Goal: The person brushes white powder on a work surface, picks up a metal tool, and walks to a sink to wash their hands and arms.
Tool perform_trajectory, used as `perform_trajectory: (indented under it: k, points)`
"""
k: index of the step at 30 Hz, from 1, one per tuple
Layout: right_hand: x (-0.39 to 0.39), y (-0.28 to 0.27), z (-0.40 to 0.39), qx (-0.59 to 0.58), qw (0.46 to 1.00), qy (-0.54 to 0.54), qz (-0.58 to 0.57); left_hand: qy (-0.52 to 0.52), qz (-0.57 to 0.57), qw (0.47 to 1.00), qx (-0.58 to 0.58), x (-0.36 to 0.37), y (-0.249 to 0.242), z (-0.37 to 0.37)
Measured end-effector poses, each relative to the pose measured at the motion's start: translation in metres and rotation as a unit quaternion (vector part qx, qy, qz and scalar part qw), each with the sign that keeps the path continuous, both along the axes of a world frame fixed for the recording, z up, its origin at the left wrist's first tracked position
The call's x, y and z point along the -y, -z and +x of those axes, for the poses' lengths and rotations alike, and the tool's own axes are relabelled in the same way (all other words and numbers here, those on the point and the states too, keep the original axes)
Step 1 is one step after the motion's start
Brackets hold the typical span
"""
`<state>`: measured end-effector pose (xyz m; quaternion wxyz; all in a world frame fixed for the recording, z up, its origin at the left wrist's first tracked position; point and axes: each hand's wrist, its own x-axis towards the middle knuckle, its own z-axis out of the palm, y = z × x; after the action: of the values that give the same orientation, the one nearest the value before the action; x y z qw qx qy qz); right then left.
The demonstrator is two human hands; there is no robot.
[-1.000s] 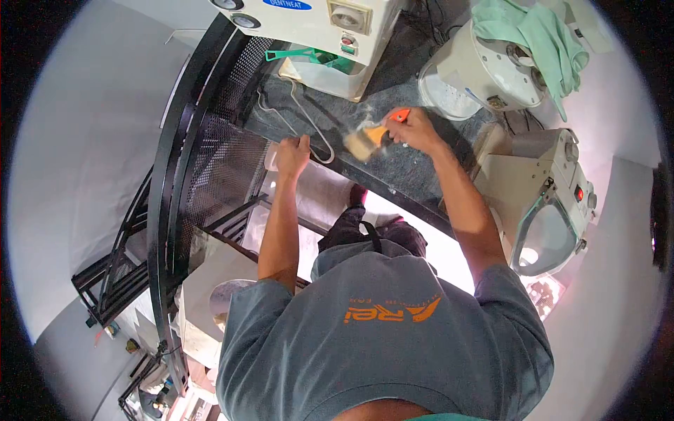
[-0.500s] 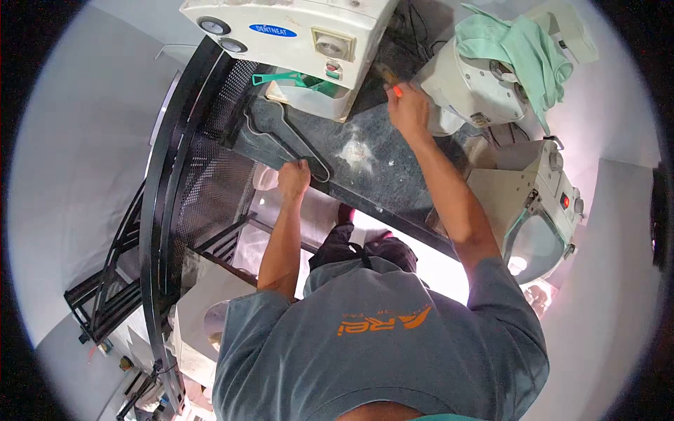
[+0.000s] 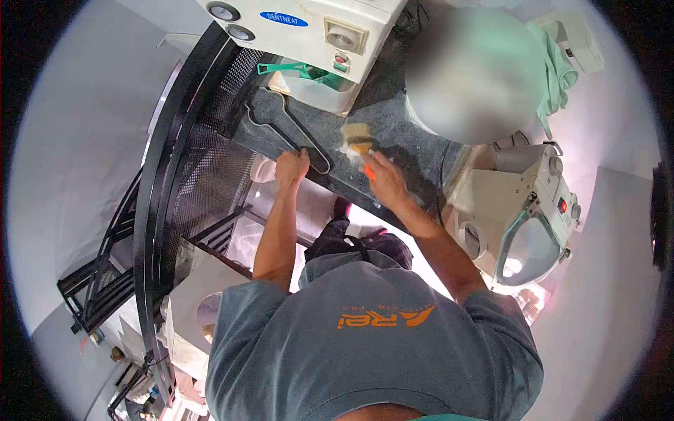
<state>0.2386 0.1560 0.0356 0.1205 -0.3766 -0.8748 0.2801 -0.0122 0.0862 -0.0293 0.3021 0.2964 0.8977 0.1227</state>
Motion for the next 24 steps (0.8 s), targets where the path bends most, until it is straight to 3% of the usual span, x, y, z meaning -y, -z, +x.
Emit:
perform_trajectory:
  k: [8,12,18,21,24]
  points:
    - [-0.009,-0.008,0.027,-0.058,0.992,0.059,0.093,-0.033,0.069,0.996,0.043,0.019,-0.001,-0.011]
    - [-0.003,0.010,0.031,-0.010,0.994,0.075,0.079,-0.061,0.118,0.989,0.071,0.030,-0.011,-0.001]
    - [0.032,-0.011,0.035,-0.010,0.986,0.145,0.082,0.018,0.110,0.992,0.051,0.037,0.005,0.013]
    - [0.016,-0.023,0.053,0.014,0.969,0.222,0.109,-0.014,0.128,0.989,0.074,0.033,0.011,0.021]
    - [0.007,-0.015,0.060,0.030,0.956,0.259,0.133,0.026,0.117,0.993,0.004,0.027,0.016,0.027]
